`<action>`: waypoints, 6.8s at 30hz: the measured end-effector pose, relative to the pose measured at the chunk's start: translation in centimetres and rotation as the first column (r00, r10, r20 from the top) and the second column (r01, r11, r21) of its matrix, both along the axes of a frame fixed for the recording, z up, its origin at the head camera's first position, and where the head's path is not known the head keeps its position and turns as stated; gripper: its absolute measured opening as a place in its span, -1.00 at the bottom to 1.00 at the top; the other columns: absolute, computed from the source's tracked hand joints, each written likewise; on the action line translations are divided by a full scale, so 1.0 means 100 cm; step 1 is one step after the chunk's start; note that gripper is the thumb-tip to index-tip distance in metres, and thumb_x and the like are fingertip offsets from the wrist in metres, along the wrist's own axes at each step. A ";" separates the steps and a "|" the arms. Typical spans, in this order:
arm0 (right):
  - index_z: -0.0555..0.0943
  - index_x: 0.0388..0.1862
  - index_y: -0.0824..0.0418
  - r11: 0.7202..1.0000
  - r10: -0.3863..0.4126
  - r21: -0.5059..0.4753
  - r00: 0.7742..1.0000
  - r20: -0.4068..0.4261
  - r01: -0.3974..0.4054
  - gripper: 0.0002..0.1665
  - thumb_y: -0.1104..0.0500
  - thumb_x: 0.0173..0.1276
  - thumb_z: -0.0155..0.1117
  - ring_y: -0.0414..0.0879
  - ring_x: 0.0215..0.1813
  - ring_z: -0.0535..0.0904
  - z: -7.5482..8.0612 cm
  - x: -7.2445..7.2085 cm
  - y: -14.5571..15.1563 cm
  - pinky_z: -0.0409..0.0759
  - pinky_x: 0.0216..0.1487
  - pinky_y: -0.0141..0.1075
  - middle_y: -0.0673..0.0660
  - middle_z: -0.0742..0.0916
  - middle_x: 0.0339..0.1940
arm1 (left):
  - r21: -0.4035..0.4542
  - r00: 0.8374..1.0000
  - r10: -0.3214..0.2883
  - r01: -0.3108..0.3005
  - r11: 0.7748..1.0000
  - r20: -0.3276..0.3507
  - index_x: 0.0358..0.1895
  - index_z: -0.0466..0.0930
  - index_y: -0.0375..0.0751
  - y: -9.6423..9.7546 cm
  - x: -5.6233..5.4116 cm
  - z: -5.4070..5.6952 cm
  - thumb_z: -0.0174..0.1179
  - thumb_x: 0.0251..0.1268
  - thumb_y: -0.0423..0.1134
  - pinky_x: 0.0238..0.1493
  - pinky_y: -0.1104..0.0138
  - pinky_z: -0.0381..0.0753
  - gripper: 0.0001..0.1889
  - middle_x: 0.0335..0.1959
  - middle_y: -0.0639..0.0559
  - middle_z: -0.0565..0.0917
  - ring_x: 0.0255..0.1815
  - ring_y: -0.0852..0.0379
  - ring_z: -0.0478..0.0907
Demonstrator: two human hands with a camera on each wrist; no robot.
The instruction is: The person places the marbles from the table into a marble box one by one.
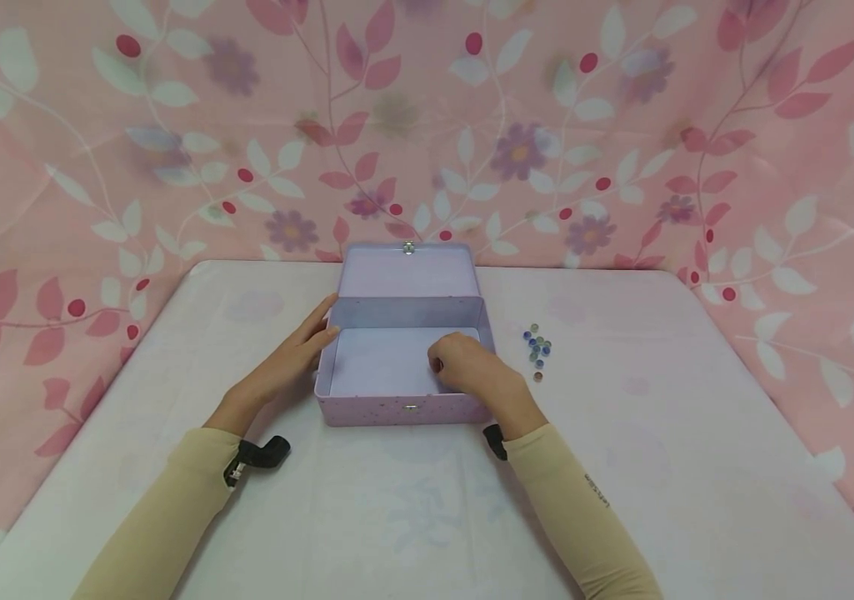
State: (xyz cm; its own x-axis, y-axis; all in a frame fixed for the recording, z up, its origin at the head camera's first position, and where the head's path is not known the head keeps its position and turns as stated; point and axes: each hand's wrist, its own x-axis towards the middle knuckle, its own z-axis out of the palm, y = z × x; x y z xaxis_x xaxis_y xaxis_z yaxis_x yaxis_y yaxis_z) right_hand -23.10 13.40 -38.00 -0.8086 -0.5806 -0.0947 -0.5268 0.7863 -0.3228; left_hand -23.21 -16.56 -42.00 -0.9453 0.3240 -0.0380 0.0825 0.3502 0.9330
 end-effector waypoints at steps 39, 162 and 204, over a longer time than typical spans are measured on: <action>0.69 0.01 0.20 0.926 -0.127 -0.363 0.991 -0.047 0.102 -0.73 0.28 0.33 0.34 0.01 -0.01 0.63 0.034 -0.006 0.054 0.62 0.14 0.02 0.20 0.73 -0.06 | 0.002 1.000 -0.001 0.001 1.000 0.016 0.56 -0.21 0.56 -0.001 0.002 0.004 -0.09 0.55 0.18 0.49 -0.11 0.27 -0.34 0.66 0.02 -0.08 0.67 0.05 -0.13; 0.69 -0.11 0.26 0.879 -0.381 -0.365 0.913 -0.146 0.308 -0.79 0.27 0.35 0.18 0.05 -0.19 0.58 0.036 -0.010 0.093 0.59 -0.09 -0.11 0.20 0.72 -0.22 | -0.014 1.000 0.009 -0.009 1.000 -0.010 0.55 -0.21 0.59 -0.003 0.001 -0.004 -0.11 0.55 0.18 0.45 -0.14 0.31 -0.35 0.66 -0.01 -0.06 0.66 -0.03 -0.07; 0.72 -0.29 0.29 0.993 -0.019 -0.121 0.983 -0.185 -0.004 -0.86 0.40 0.22 0.27 -0.10 -0.33 0.51 -0.002 0.003 0.005 0.56 -0.23 -0.25 0.09 0.68 -0.40 | 0.012 1.000 -0.003 0.003 1.000 0.013 0.54 -0.23 0.62 -0.001 -0.001 -0.006 -0.11 0.56 0.16 0.47 -0.16 0.27 -0.34 0.66 0.01 -0.11 0.67 -0.06 -0.09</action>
State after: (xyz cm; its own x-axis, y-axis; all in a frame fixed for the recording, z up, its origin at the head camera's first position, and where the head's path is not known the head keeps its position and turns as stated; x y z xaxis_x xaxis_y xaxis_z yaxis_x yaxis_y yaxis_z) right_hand -22.78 13.90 -38.17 -0.8100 -0.5723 0.1279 -0.5806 0.7517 -0.3128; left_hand -23.31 -16.64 -42.59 -0.9438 0.3274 -0.0462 0.0717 0.3391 0.9380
